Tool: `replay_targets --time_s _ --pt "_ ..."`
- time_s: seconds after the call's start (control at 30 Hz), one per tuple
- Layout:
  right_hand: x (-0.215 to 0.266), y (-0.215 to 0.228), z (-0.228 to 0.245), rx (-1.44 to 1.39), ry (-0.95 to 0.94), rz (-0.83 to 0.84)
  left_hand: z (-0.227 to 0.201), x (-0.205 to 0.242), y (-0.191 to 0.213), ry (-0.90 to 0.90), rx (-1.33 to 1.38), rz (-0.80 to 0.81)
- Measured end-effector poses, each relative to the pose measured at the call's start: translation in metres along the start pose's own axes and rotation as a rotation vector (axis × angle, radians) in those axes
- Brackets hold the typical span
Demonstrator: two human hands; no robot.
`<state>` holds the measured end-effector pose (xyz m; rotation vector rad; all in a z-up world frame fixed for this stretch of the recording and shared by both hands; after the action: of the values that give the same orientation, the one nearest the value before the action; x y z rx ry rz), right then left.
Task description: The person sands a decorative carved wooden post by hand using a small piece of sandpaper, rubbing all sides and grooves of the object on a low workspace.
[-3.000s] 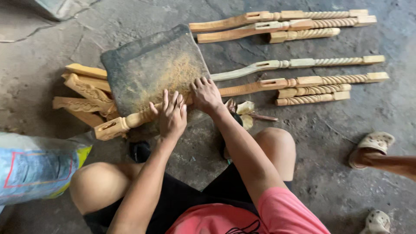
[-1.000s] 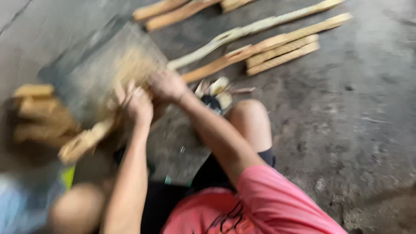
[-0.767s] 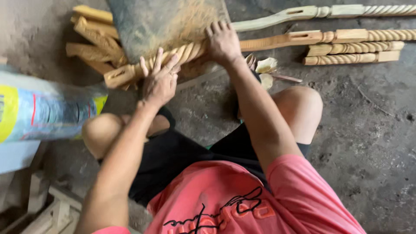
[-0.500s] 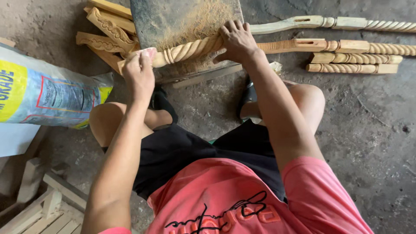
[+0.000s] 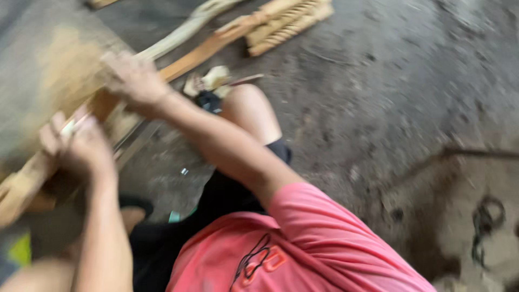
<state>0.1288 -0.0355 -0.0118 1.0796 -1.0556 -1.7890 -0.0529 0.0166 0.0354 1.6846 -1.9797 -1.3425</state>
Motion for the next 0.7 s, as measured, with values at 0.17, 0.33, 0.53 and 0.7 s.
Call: replay_targets --time_s 0.17,0.33,0.53,0.7 --pt "-0.026 -0.034 0.008 0.006 -0.101 0.042 -0.043 -0.015 -0.025 -0.448 -0.177 0.046" --pt "-0.028 -0.05 0.008 -0.047 -0.08 0.105 0.001 -0.034 -0.065 0.211 0.131 0.345" --pt "-0.02 -0.024 0.006 -0.159 -0.062 -0.161 0.003 0.029 -0.009 -0.475 -0.065 0.065" --pt "-0.023 -0.022 0.005 -0.109 -0.108 0.067 0.023 -0.035 -0.09 -0.369 -0.177 0.206"
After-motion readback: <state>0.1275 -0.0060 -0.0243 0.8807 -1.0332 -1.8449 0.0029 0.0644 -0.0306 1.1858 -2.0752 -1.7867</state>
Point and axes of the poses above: each hand's wrist, its own x-axis away from the middle knuckle, its own y-axis out of the back of the hand, z = x × y, the point moved 8 cm from there along -x, towards the middle knuckle, and after that the axes turned 14 degrees about -z, right-handed, at the moved point
